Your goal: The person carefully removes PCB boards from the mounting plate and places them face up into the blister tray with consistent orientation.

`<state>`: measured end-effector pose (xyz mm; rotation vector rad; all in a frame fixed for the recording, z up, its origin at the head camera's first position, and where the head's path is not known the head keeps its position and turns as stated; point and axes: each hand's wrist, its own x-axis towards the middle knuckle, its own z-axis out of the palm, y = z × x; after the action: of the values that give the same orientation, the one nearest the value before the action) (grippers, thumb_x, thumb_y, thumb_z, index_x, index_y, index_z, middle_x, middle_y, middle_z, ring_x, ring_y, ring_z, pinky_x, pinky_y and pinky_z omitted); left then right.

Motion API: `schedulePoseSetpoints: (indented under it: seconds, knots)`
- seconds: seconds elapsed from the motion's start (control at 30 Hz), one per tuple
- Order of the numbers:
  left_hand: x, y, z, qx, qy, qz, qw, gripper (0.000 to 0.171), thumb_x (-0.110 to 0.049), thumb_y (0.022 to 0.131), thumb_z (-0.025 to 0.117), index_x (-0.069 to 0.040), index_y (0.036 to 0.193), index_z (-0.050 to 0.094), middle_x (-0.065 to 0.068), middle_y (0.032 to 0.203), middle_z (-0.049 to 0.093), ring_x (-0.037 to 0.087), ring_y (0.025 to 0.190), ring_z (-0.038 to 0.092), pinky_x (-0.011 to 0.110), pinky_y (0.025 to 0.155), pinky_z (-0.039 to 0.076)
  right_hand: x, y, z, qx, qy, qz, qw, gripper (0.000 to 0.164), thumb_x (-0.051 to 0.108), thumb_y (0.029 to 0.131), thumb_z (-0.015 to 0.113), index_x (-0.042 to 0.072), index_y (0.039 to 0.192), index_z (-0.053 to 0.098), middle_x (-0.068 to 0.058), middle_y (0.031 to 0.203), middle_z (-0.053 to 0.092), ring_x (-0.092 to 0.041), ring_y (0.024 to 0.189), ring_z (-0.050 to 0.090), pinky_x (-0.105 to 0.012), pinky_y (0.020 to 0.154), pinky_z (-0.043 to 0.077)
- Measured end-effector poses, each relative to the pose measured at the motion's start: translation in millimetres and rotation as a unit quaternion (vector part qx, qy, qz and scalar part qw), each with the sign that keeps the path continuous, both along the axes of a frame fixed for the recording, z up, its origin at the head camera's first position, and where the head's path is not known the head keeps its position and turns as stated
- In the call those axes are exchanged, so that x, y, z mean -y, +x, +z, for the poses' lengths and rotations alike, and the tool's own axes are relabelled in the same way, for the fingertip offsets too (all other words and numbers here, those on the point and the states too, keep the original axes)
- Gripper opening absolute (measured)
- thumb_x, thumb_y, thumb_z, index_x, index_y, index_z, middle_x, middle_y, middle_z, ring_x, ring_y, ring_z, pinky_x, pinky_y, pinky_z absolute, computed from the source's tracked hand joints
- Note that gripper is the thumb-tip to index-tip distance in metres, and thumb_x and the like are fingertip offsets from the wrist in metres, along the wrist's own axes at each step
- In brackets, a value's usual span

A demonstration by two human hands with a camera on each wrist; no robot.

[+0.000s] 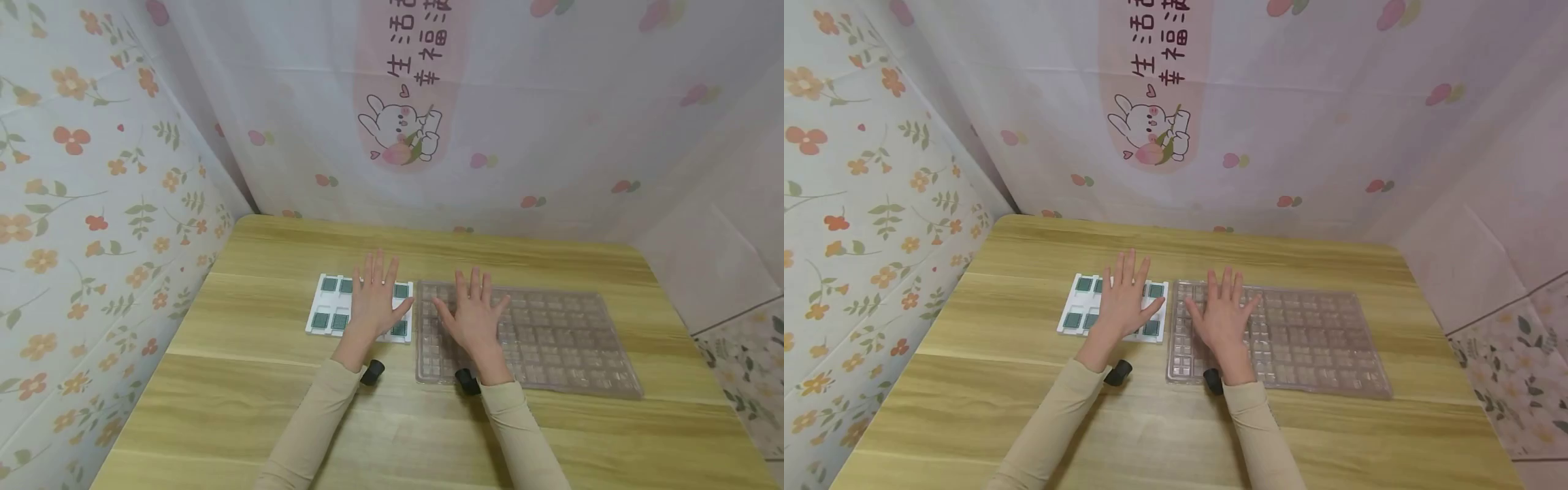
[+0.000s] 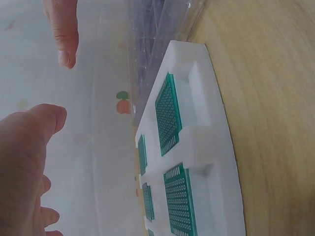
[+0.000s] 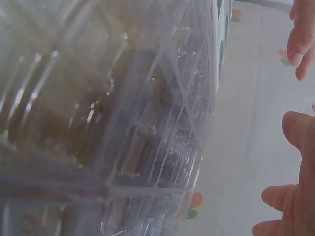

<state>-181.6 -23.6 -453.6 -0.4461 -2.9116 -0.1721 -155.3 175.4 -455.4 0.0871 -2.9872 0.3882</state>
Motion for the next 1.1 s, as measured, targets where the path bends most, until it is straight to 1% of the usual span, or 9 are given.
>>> schedulePoseSetpoints:
  seconds: [0.17,0.3,0.5,0.6,0.73,0.8,0.9,1.0,1.1]
  knots:
    - [0.4,0.2,0.1,0.012,-0.004,0.000,0.9999,0.083,-0.062,0.088,0.043,-0.014,0.151,0.016,0.018,0.155,0.005,0.035,0.141,0.006,0.054,0.109,0.012,0.2,0.3,2.2,0.010,-0.007,0.003,1.000,0.077,0.056,0.093,0.044,0.009,0.150,0.020,-0.024,0.154,0.006,-0.041,0.140,-0.002,-0.075,0.094,-0.001]
    - [0.6,0.3,0.6,0.018,-0.005,-0.003,0.9998,0.084,-0.062,0.089,0.044,-0.014,0.151,0.015,0.018,0.155,0.003,0.034,0.142,0.002,0.055,0.109,0.012,0.1,0.1,2.4,0.008,-0.006,0.003,1.000,0.077,0.056,0.092,0.044,0.009,0.150,0.020,-0.024,0.154,0.007,-0.041,0.140,-0.002,-0.075,0.095,-0.001]
    - [5.6,-1.2,-0.7,0.008,-0.013,0.000,0.9999,0.082,-0.062,0.088,0.045,-0.014,0.150,0.020,0.018,0.154,0.015,0.036,0.140,0.011,0.055,0.108,0.015,1.0,0.7,2.0,-0.006,-0.005,0.003,1.000,0.076,0.054,0.092,0.046,0.009,0.149,0.024,-0.024,0.153,0.010,-0.042,0.140,0.001,-0.075,0.095,0.000]
    - [13.1,-1.5,-2.9,0.007,0.010,0.004,0.9999,0.080,-0.059,0.088,0.049,-0.013,0.148,0.024,0.017,0.151,0.022,0.036,0.139,0.015,0.056,0.108,0.015,2.4,1.7,2.3,-0.008,-0.004,0.006,1.000,0.076,0.054,0.092,0.047,0.010,0.149,0.024,-0.024,0.153,0.011,-0.041,0.140,0.002,-0.076,0.094,0.003]
    - [26.8,-0.7,-5.7,0.003,0.035,0.005,0.9994,0.077,-0.054,0.088,0.053,-0.012,0.147,0.028,0.018,0.150,0.025,0.036,0.138,0.018,0.057,0.107,0.018,4.8,2.5,1.3,-0.015,-0.019,0.015,1.000,0.076,0.052,0.091,0.050,0.008,0.148,0.025,-0.024,0.152,0.015,-0.041,0.139,0.006,-0.076,0.094,0.007]
    - [34.2,-0.1,-7.3,-0.001,0.048,0.004,0.9988,0.076,-0.052,0.088,0.054,-0.010,0.146,0.029,0.019,0.149,0.026,0.036,0.137,0.020,0.057,0.106,0.020,6.1,2.8,1.2,-0.023,-0.037,0.020,0.999,0.075,0.049,0.091,0.052,0.007,0.147,0.026,-0.023,0.151,0.019,-0.042,0.138,0.011,-0.075,0.095,0.009]
    - [45.3,2.0,-9.2,0.003,0.084,0.001,0.9965,0.075,-0.047,0.089,0.056,-0.006,0.145,0.030,0.021,0.148,0.027,0.037,0.136,0.023,0.057,0.105,0.020,8.1,3.2,1.2,-0.045,-0.058,0.033,0.997,0.070,0.044,0.092,0.055,0.004,0.144,0.031,-0.023,0.146,0.030,-0.043,0.133,0.025,-0.069,0.098,0.018]
    - [55.9,3.2,-11.6,0.000,0.133,-0.007,0.9911,0.073,-0.039,0.088,0.059,0.001,0.142,0.031,0.024,0.145,0.032,0.038,0.134,0.028,0.057,0.105,0.022,11.1,3.9,-0.1,-0.064,-0.095,0.049,0.992,0.064,0.036,0.092,0.058,0.000,0.140,0.038,-0.025,0.139,0.040,-0.043,0.126,0.037,-0.063,0.097,0.029]
    - [65.5,4.6,-12.1,-0.014,0.192,-0.019,0.9812,0.069,-0.030,0.087,0.062,0.009,0.137,0.035,0.027,0.138,0.040,0.040,0.129,0.035,0.053,0.104,0.027,13.9,4.9,-2.3,-0.079,-0.143,0.066,0.984,0.057,0.027,0.091,0.062,-0.005,0.134,0.044,-0.027,0.129,0.047,-0.042,0.119,0.043,-0.056,0.095,0.036]
